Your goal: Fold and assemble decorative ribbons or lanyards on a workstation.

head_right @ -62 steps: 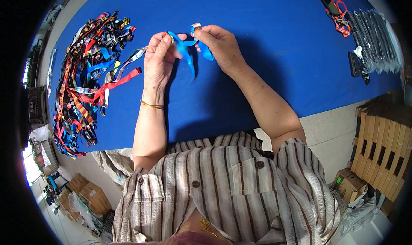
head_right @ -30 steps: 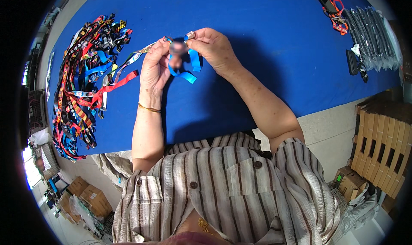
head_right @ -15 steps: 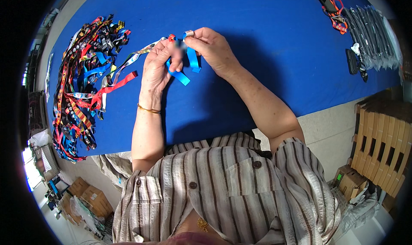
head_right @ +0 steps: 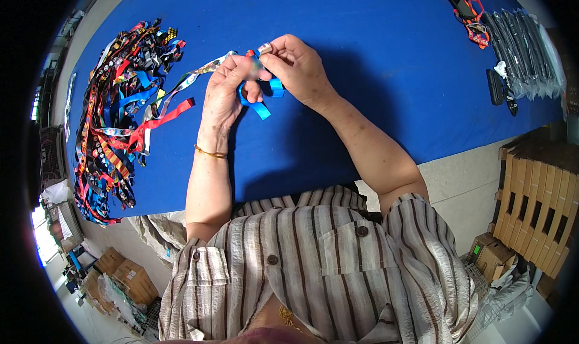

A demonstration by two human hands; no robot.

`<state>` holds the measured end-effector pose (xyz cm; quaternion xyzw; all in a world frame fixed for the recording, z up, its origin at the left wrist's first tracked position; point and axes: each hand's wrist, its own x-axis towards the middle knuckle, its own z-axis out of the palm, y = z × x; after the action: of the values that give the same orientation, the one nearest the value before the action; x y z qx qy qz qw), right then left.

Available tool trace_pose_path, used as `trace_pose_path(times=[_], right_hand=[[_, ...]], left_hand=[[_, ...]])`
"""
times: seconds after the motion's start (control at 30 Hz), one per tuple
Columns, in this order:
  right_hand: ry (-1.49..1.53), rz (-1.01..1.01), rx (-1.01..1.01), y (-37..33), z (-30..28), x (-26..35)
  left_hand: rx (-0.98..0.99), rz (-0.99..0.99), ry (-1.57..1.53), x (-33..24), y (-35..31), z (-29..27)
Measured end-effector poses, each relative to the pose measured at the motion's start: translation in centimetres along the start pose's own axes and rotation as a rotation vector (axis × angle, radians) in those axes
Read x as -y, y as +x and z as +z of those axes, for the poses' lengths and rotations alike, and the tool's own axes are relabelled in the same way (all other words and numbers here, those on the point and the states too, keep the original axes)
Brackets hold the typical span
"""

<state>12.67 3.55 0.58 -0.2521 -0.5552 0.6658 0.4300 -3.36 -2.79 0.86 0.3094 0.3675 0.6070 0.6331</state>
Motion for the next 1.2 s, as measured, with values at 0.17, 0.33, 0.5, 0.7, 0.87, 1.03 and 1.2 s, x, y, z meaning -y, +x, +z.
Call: trace_pose_path(times=[0.17,0.33,0.5,0.7,0.87,1.03,1.2], right_hand=[[0.006,-0.013,-0.013,0.0,0.2,-0.5],[-0.025,-0.003,-0.012,0.0,0.1,-0.6],[-0.137,-0.094,-0.027,0.0,0.0,-1.3],[-0.213,-0.065,-0.085,0.1,-0.1,-1.1],[-0.228,-0.032,-0.090,0.2,-0.1,-0.7],[-0.333,-0.022,-0.079,0.0,-0.3,-0.6],[-0.254,-0.163,-0.115,0.1,0.0,-1.1]], left_hand=[[-0.043,-0.021,0.043,-0.1,-0.2,0.0],[-0.100,-0.024,0.075,0.0,-0.3,0.2],[-0.099,-0.019,0.135,0.3,-0.2,0.0],[-0.032,-0.027,0.103,0.2,-0.2,0.2],[-0.001,-0.028,0.091,0.6,-0.1,0.5],[0.002,-0.045,0.102,0.7,-0.1,0.6],[-0.023,-0.026,0.065,0.7,0.0,0.5]])
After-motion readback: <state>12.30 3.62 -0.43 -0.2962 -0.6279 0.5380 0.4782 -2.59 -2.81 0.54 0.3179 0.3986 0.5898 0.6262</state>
